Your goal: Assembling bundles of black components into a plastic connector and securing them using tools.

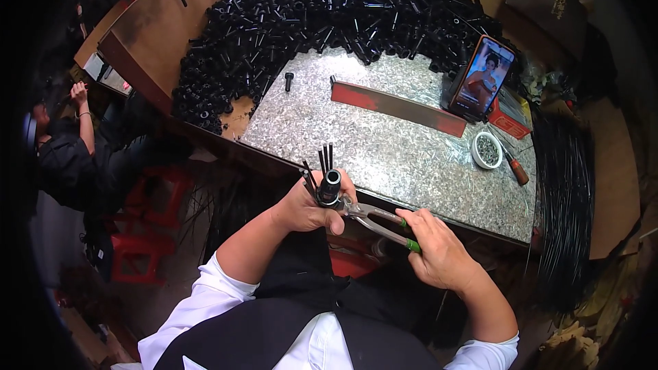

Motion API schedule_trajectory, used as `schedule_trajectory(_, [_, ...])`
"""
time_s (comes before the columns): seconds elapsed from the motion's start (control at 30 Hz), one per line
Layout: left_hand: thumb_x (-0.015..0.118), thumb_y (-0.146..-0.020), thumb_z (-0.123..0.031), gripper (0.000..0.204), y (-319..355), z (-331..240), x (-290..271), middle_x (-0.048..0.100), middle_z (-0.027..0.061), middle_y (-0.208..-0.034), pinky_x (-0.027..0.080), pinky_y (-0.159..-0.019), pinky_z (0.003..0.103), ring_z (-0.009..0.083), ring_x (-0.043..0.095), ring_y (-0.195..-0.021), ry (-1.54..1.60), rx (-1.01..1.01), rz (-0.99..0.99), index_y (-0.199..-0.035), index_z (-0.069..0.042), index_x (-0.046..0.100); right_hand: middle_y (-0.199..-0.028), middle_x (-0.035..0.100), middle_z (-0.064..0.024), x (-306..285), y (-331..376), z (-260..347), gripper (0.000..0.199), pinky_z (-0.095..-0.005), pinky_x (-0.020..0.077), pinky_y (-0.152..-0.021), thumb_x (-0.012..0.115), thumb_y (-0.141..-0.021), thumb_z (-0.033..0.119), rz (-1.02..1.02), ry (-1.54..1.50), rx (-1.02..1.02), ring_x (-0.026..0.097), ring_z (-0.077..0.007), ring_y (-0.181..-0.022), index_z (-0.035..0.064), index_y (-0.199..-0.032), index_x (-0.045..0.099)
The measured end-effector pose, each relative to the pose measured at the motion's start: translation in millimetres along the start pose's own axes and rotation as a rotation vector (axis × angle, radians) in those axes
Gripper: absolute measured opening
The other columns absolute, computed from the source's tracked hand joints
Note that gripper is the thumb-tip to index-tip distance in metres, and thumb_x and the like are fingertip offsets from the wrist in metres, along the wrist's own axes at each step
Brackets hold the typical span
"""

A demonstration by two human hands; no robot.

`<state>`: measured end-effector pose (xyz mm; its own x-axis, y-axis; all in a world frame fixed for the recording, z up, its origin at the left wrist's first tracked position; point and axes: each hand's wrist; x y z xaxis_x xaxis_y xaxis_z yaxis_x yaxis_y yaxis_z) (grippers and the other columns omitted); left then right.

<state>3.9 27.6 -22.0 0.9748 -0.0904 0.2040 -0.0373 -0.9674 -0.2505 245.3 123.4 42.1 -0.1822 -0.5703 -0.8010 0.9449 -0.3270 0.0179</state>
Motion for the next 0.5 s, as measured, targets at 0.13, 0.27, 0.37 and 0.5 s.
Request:
schedule_trajectory(0.13, [0.085, -0.061, -0.037, 0.049, -0.2, 0.9, -0.9, 0.054, -0.0019, -0.080, 0.040, -0.063, 0.022, 0.0061, 0.050, -0.071, 0.013, 0.011, -0.031, -0.088, -0.004, 0.060, -0.097, 0.052, -0.0206, -0.5, -1.9, -2.0, 0.060, -0.0411, 0.0442, -0.082, 0.051, -0.064, -0.008, -0.022, 0.081, 0.005, 0.053, -0.0390, -0.091, 0.0005, -0.123, 0.044])
schedule_trajectory(0.27, [0.085, -0.062, -0.036, 0.048, -0.9, -3.4, 4.0, 0.054, -0.0021, -0.078, 0.040, -0.063, 0.021, 0.0060, 0.050, -0.071, 0.027, -0.004, -0.064, -0.086, -0.004, 0.060, -0.093, 0.052, -0.0185, 8.3, -2.5, -6.8, 0.045, -0.0421, 0.0464, -0.073, 0.060, -0.070, -0.002, -0.103, 0.156, -0.054, 0.055, -0.0380, -0.084, -0.0008, -0.113, 0.046])
schedule_trajectory(0.37, [0.083, -0.064, -0.039, 0.048, 0.5, -0.2, 9.4, 0.053, -0.0025, -0.077, 0.039, -0.063, 0.021, 0.0062, 0.049, -0.070, 0.076, 0.005, -0.115, -0.085, -0.003, 0.060, -0.094, 0.056, -0.0194, 17.7, -3.1, -12.5, 0.037, -0.0396, 0.0470, -0.074, 0.067, -0.077, 0.005, -0.098, 0.004, 0.050, 0.058, -0.0375, -0.086, 0.0008, -0.109, 0.050])
schedule_trajectory(0.5, [0.081, -0.074, -0.019, 0.032, 4.2, 5.5, 10.7, 0.050, -0.0063, -0.074, 0.039, -0.062, 0.020, 0.0027, 0.047, -0.069, 0.046, 0.026, -0.185, -0.087, -0.005, 0.055, -0.086, 0.058, -0.0155, 24.2, -6.5, -12.4, 0.032, -0.0384, 0.0481, -0.064, 0.072, -0.078, 0.014, -0.166, -0.014, 0.034, 0.061, -0.0346, -0.076, 0.0026, -0.102, 0.054])
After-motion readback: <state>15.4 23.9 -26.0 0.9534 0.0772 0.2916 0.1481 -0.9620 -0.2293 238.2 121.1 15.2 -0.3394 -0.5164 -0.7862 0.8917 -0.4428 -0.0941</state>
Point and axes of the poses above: each hand's wrist, its own y-axis away from the middle knuckle, its own x-axis out of the palm, z = x × y
